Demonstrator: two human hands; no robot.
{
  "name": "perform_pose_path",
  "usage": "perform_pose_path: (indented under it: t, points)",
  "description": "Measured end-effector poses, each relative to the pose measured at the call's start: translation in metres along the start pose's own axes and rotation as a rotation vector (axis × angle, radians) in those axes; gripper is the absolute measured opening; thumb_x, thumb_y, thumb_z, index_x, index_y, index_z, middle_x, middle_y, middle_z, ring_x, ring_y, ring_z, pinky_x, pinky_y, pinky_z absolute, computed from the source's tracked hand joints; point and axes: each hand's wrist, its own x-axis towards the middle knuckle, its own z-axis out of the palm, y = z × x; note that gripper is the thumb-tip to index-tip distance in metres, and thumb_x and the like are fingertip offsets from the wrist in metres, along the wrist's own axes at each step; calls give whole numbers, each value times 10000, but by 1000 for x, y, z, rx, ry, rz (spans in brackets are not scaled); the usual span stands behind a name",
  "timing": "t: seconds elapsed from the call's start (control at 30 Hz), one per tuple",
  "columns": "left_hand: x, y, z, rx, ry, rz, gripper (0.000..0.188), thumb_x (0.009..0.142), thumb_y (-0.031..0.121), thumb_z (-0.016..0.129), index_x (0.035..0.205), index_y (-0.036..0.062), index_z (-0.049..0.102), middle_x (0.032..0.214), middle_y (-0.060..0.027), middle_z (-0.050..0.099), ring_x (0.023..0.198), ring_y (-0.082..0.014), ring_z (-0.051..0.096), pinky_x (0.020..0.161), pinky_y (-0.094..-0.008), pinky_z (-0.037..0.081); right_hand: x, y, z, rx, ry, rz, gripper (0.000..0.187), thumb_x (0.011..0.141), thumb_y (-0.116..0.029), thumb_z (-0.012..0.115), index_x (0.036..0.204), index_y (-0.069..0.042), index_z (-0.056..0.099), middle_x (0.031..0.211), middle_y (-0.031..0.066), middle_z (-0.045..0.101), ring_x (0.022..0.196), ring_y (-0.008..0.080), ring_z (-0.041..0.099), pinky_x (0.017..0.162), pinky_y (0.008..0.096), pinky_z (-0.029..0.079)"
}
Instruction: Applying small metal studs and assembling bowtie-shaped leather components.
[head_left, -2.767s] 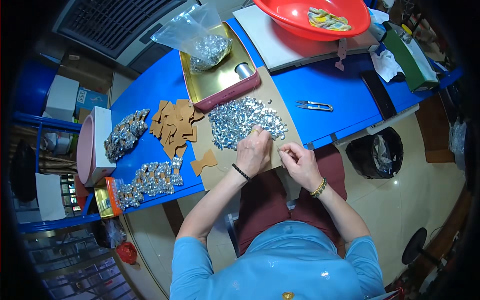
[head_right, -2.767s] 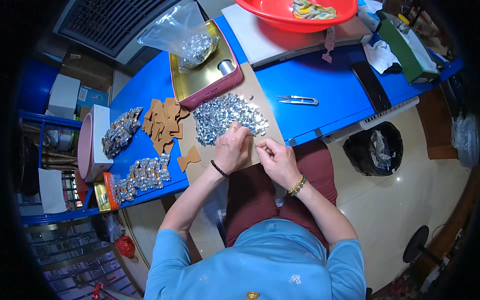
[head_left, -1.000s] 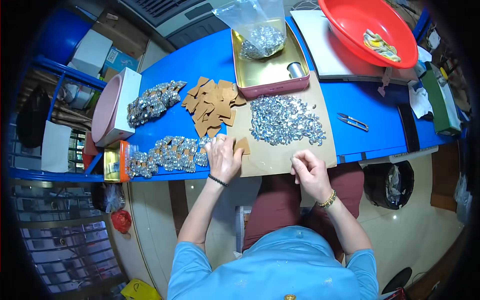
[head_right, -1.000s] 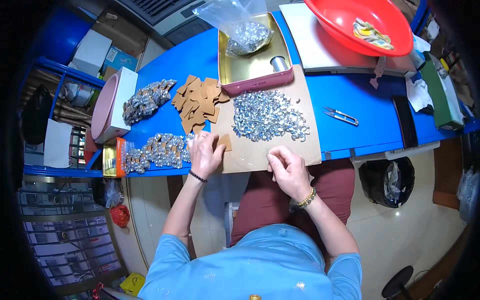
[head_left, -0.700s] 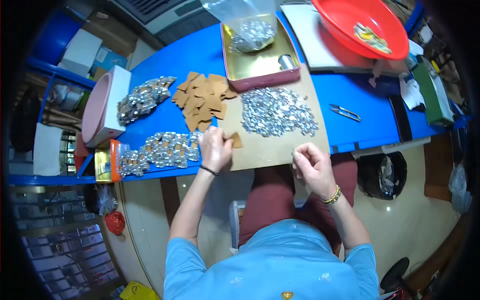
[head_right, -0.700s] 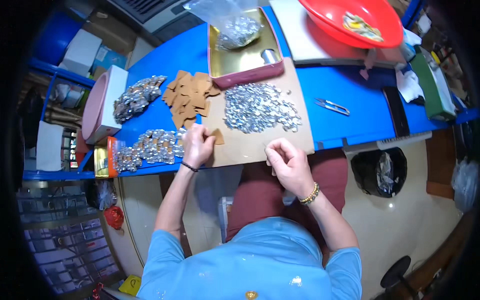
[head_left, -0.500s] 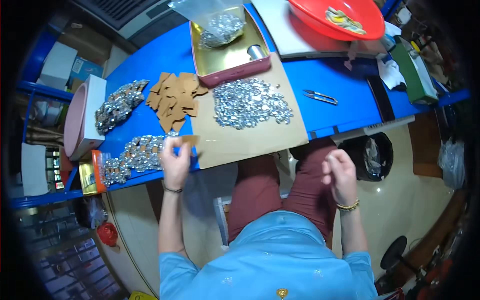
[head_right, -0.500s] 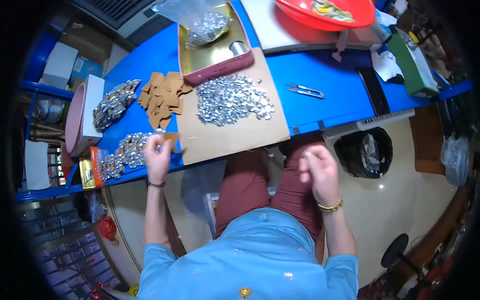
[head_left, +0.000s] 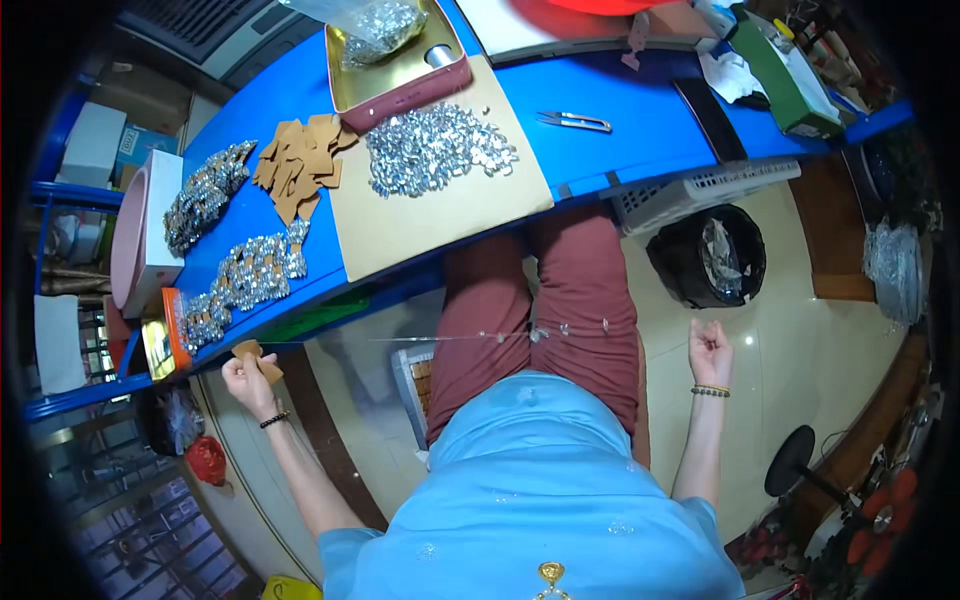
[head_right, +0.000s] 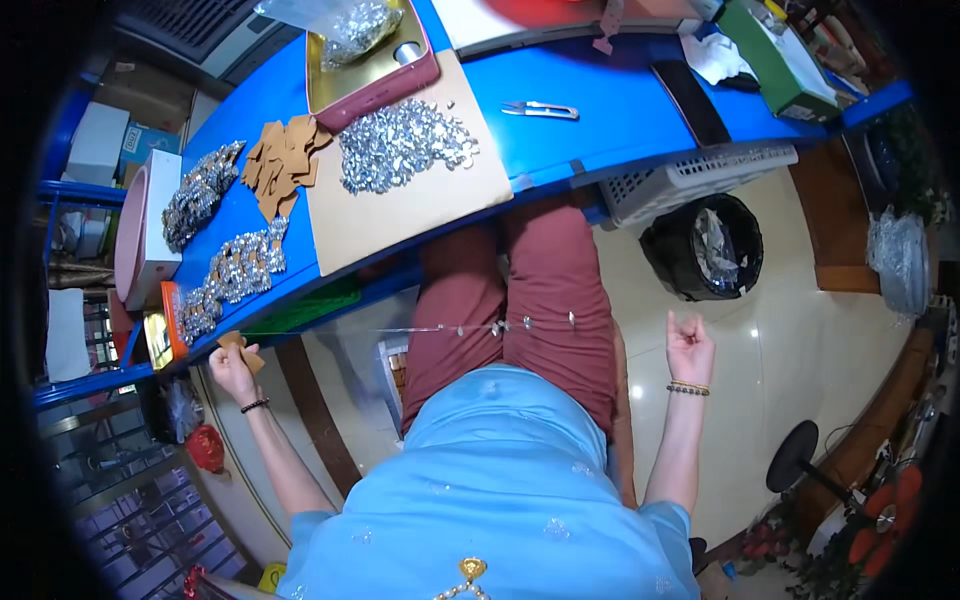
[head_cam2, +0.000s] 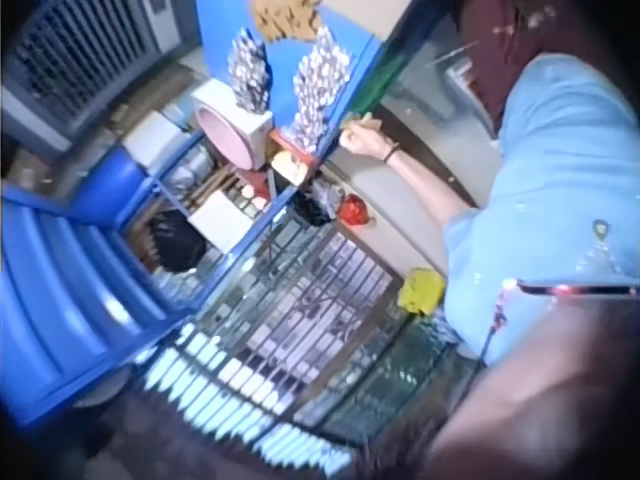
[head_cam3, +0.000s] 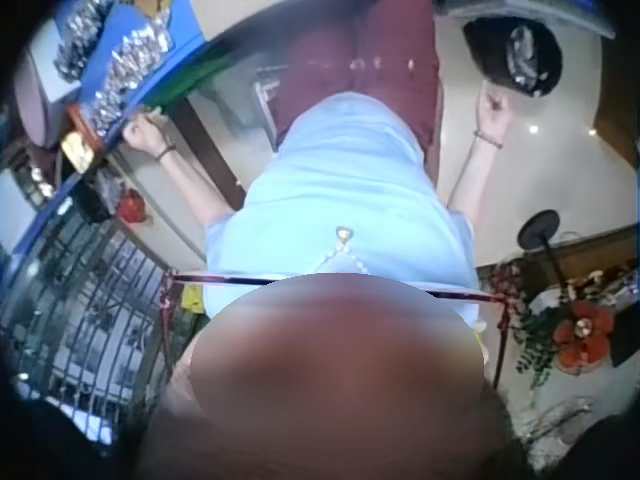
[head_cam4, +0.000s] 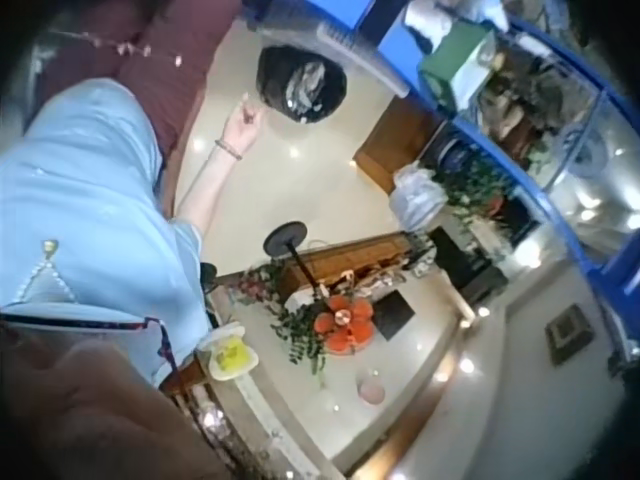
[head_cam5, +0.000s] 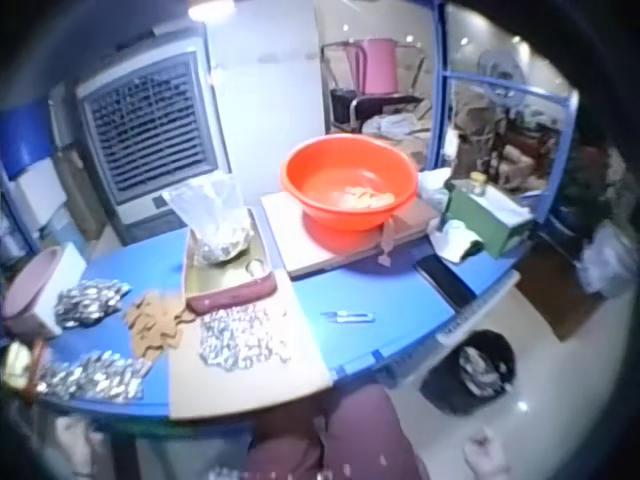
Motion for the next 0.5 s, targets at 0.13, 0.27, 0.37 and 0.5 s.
perform_pose_path:
  t: [0.13, 0.27, 0.37, 0.5]
  points:
    - [-37, 6, 5, 95, -154, -10, 100, 855, 42, 540, 849, 26, 441, 738, -58, 533, 561, -160, 602, 512, -247, 488, -15, 24, 9, -253, -119, -47, 71, 898, -99, 514, 897, -34, 488, 648, -27, 369, 518, 70, 370, 807, 361, 486]
    - [-84, 64, 69, 228, -602, -113, 44, 822, 36, 573, 844, 5, 549, 706, -40, 565, 564, -107, 568, 490, -214, 462, -60, 74, 74, -805, -401, -80, 113, 861, -94, 564, 952, -38, 528, 688, -32, 446, 554, 46, 426, 650, 273, 515]
    - [-115, 105, 123, 159, -988, -18, 63, 785, 20, 596, 841, -9, 604, 672, -18, 579, 566, -74, 545, 484, -190, 420, -95, 116, 117, -1150, -753, -146, 228, 816, -85, 626, 1024, -25, 555, 708, -47, 498, 580, 12, 441, 541, 178, 421]
    - [-138, 130, 159, 135, -1201, 272, 62, 764, 44, 622, 796, -9, 623, 683, -23, 598, 574, -67, 552, 490, -200, 428, -122, 147, 147, -1281, -1077, -56, 248, 800, -69, 638, 1032, -14, 570, 683, -69, 518, 609, 1, 455, 522, 162, 366]
